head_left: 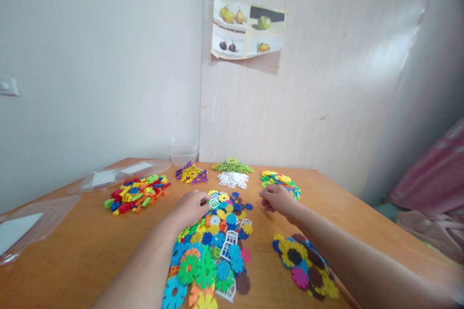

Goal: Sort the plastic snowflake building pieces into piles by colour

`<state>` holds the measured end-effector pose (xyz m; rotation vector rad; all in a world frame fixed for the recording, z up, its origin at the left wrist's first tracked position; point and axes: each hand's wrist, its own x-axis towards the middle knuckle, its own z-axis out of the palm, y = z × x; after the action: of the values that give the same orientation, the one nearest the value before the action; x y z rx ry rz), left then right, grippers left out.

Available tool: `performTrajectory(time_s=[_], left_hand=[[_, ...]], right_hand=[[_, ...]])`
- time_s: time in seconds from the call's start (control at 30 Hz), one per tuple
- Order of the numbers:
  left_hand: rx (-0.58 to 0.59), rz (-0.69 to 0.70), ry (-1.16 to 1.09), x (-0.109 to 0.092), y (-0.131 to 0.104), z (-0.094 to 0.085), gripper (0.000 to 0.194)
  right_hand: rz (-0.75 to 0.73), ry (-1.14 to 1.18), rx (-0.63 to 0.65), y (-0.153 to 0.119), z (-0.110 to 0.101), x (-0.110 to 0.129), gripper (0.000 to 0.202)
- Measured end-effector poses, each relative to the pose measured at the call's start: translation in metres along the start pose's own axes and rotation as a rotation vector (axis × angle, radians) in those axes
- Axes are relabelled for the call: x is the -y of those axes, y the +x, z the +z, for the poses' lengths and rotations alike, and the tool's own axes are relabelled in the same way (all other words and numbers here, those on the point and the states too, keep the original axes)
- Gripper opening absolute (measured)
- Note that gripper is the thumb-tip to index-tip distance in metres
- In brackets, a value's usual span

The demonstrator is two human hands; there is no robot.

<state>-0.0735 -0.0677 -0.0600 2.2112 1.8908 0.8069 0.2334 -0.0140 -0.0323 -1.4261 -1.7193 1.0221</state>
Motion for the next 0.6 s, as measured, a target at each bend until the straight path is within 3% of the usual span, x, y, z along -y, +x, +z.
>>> performTrajectory(time_s=[0.2,0.6], left_hand=[[-0.026,-0.054,-0.063,-0.006,-0.002,-0.003,0.011],[-0.001,-0.173,-0.288,-0.03,-0.01,-0.015,0.011]], right_hand=[[-0.125,-0.122,0.082,-0.004,0.029,0.028,0.011],[-0.382,-0.319,0.139,0.005,0.09,0.05,0.013]])
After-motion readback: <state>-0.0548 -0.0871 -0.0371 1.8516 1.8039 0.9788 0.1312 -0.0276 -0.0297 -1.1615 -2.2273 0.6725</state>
